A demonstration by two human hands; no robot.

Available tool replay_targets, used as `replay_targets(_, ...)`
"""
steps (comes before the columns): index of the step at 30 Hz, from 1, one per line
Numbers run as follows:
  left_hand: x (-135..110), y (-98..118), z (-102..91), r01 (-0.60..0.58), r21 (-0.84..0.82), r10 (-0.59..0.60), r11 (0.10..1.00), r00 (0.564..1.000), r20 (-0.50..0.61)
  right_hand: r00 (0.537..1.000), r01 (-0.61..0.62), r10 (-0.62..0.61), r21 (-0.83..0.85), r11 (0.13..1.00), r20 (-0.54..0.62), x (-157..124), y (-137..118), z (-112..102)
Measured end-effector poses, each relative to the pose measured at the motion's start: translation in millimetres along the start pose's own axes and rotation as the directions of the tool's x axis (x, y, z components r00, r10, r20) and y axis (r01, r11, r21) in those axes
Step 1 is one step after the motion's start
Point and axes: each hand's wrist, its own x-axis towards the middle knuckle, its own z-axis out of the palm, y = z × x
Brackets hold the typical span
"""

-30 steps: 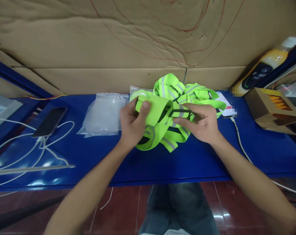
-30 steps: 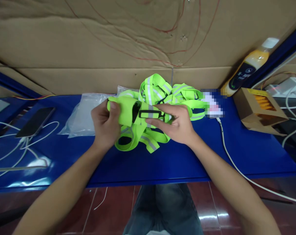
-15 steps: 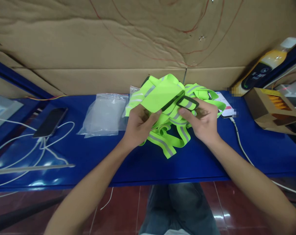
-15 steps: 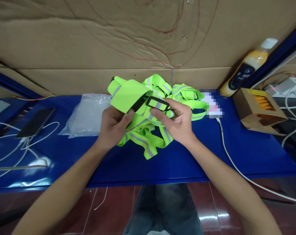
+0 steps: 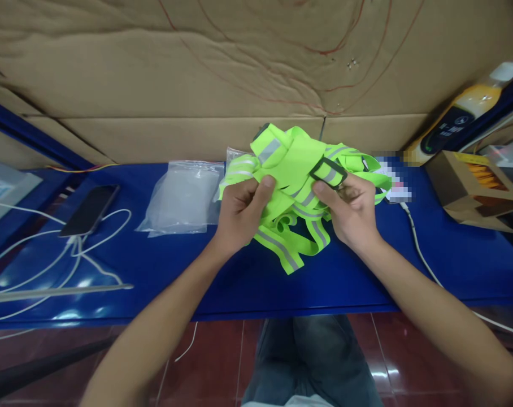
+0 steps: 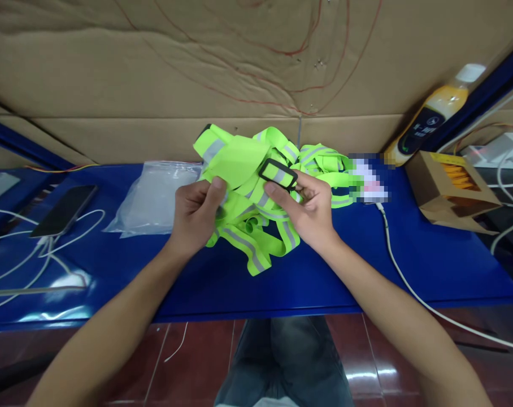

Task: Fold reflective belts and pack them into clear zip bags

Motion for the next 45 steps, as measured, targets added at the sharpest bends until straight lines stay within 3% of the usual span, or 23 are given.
replay_targets(3, 1, -6, -6.3, -0.043, -0.023, 0.045, 0.999, 0.994, 0.102, 0.996, -0.071, 0.076, 0.101, 0.992, -0.053, 4, -3, 0)
replay_targets(7, 2, -13, -15.4, 0.012, -0.062, 0.007, 0.998, 0.957, 0.289, 0.978, -0.132, 0.158, 0.182, 0.974, -0.137, 12, -8, -3)
replay_targets(12, 5, -11, -21.6, -0.181, 0.225, 0.138, 0.957, 0.971, 0.194, 0.976, -0.126, 0.16, 0.217, 0.968, -0.149, 13, -9, -3)
replay_targets(14, 7, -9, -24.7, -0.216, 0.268, 0.156, 0.939, 0.961, 0.23, 0.967, -0.161, 0.205, 0.262, 0.952, -0.153, 12, -10, -1)
replay_targets(18, 10, -8, -33.1, -0.116, 0.216, 0.023, 0.969, 0.92, 0.391, 0.933, -0.282, 0.34, 0.353, 0.892, -0.115, 11, -11, 2)
replay_targets(21, 12, -12, -40.1, -0.029, 0.204, -0.068, 0.979, 0.89, 0.451, 0.903, -0.354, 0.422, 0.419, 0.836, -0.08, 11, -12, 2)
replay_targets(27, 19, -17, -52.6, -0.038, 0.238, -0.103, 0.97, 0.828, 0.551, 0.835, -0.452, 0.549, 0.537, 0.712, -0.024, 14, -12, -2)
replay_targets(35, 21, -37, -50.9, -0.209, 0.515, -0.082, 0.831, 0.871, 0.485, 0.788, -0.507, 0.612, 0.636, 0.582, 0.068, 15, -7, -3)
replay_targets(38, 21, -44, -50.1, -0.214, 0.645, -0.15, 0.733, 0.875, 0.461, 0.797, -0.505, 0.598, 0.641, 0.578, 0.088, 16, -9, -4)
replay_targets(40, 21, -45, -50.2, -0.227, 0.678, -0.194, 0.699, 0.853, 0.485, 0.831, -0.469, 0.552, 0.625, 0.624, 0.072, 18, -12, -8)
replay_targets(42, 20, -44, -49.6, -0.242, 0.661, -0.182, 0.71, 0.844, 0.505, 0.871, -0.404, 0.49, 0.604, 0.687, 0.025, 20, -15, -15)
replay_targets(45, 19, -42, -48.1, -0.253, 0.62, -0.113, 0.742, 0.865, 0.488, 0.898, -0.341, 0.438, 0.58, 0.74, -0.031, 23, -16, -25)
